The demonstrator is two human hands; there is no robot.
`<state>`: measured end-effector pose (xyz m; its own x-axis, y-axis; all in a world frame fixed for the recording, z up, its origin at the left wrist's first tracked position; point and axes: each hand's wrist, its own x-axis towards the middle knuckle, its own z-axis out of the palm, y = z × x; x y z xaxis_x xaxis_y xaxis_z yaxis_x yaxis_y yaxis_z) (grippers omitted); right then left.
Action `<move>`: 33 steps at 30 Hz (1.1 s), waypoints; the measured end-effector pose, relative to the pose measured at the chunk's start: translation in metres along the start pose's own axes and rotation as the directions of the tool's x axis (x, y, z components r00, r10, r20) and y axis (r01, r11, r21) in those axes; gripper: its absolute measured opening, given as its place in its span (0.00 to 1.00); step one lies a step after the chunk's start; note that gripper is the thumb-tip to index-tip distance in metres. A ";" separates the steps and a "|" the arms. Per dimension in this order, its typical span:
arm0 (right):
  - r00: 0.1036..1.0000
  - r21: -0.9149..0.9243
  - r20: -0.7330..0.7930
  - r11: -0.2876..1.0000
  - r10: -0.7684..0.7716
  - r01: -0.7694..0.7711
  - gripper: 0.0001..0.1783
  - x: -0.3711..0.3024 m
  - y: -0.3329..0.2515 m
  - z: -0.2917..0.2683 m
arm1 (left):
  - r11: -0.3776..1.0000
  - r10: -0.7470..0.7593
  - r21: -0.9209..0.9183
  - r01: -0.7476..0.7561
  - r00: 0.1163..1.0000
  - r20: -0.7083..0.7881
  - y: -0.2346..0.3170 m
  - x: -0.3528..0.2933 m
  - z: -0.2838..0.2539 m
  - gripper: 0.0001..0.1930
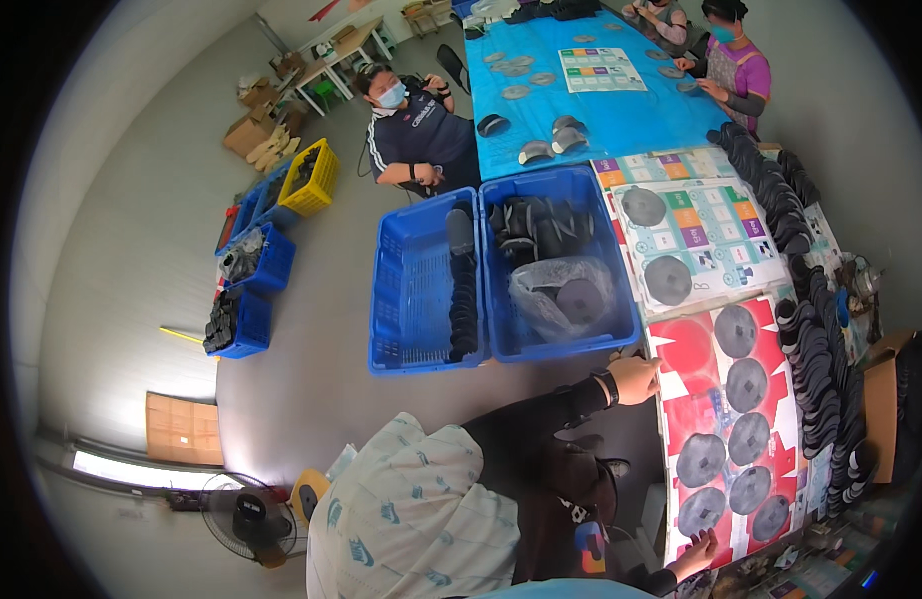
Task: The person is applying adhesive to circular shoe components using a small brush.
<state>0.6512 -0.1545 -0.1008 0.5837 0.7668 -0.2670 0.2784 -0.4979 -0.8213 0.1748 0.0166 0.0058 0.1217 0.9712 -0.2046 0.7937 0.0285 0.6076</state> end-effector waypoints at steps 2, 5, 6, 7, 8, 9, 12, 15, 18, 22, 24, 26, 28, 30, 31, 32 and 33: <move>0.998 0.044 0.031 0.998 0.053 -0.054 0.15 0.018 0.021 -0.008 | 1.000 -0.008 -0.027 0.009 0.998 0.061 0.032 0.011 0.004 0.29; 0.990 0.069 0.047 0.988 0.132 -0.136 0.17 0.043 0.044 -0.015 | 1.000 0.005 0.008 -0.005 0.998 0.069 0.070 0.024 0.020 0.29; 0.987 0.065 0.043 0.986 0.154 -0.156 0.17 0.044 0.044 -0.022 | 0.999 0.026 0.022 -0.028 0.997 0.076 0.083 0.029 0.029 0.29; 0.985 0.051 0.055 0.984 0.167 -0.169 0.18 0.045 0.035 -0.024 | 0.999 0.030 0.031 -0.032 0.997 0.073 0.089 0.029 0.033 0.29; 0.984 0.038 0.067 0.985 0.167 -0.170 0.18 0.047 0.025 -0.027 | 0.999 0.021 0.030 -0.023 0.997 0.074 0.095 0.029 0.037 0.29; 0.988 0.034 0.066 0.990 0.136 -0.139 0.18 0.046 0.014 -0.031 | 0.999 0.016 0.033 -0.019 0.997 0.071 0.099 0.029 0.042 0.29; 0.991 0.029 0.067 0.993 0.114 -0.116 0.21 0.045 -0.006 -0.042 | 0.982 0.124 -0.162 -0.098 0.979 0.160 0.129 0.023 0.030 0.34; 0.984 0.092 0.135 0.988 0.115 -0.128 0.20 0.055 0.015 -0.055 | -0.050 0.355 -0.962 0.269 0.905 0.235 0.207 -0.009 -0.054 0.43; 0.999 0.202 0.023 0.979 0.032 -0.036 0.16 0.035 0.016 -0.064 | -0.528 0.820 -0.750 0.399 0.467 -0.330 0.258 -0.024 -0.117 0.52; 0.990 0.173 0.095 0.978 0.103 -0.118 0.12 0.047 -0.012 -0.035 | 0.548 0.835 -0.832 -0.083 0.106 0.539 0.241 0.016 -0.129 0.60; 0.996 0.157 0.087 0.988 -0.009 -0.005 0.11 0.048 -0.014 -0.033 | 0.610 0.788 -0.674 -0.416 0.410 0.460 0.197 0.044 -0.068 0.49; 0.999 0.006 0.034 1.000 0.004 -0.005 0.11 0.049 -0.017 -0.029 | 0.878 0.296 0.417 -0.233 0.951 -0.091 0.156 0.064 0.013 0.38; 0.999 -0.151 -0.030 0.988 0.039 -0.043 0.10 0.048 -0.015 -0.046 | 0.833 0.263 0.499 -0.239 0.965 0.024 0.122 0.095 0.079 0.36; 0.990 -0.446 -0.115 0.895 -0.080 0.020 0.10 0.054 0.006 -0.056 | 0.988 0.128 0.055 -0.147 0.957 0.260 0.087 0.107 0.161 0.32; 0.990 -0.426 -0.114 0.904 -0.080 0.024 0.10 0.055 0.011 -0.054 | 0.973 0.148 0.137 -0.187 0.955 0.256 0.076 0.102 0.182 0.29; 0.992 -0.440 -0.105 0.898 -0.072 0.019 0.10 0.056 0.015 -0.056 | 0.966 0.132 0.190 -0.176 0.965 0.226 0.075 0.095 0.197 0.28; 0.992 -0.454 -0.106 0.891 -0.072 0.016 0.10 0.062 0.019 -0.057 | 0.956 0.128 0.238 -0.172 0.973 0.192 0.082 0.096 0.215 0.27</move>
<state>0.7364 -0.1392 -0.1039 0.6396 0.7534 -0.1522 0.6039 -0.6151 -0.5069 0.3792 0.0613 -0.1288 0.3341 0.9034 -0.2689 0.8795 -0.1962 0.4337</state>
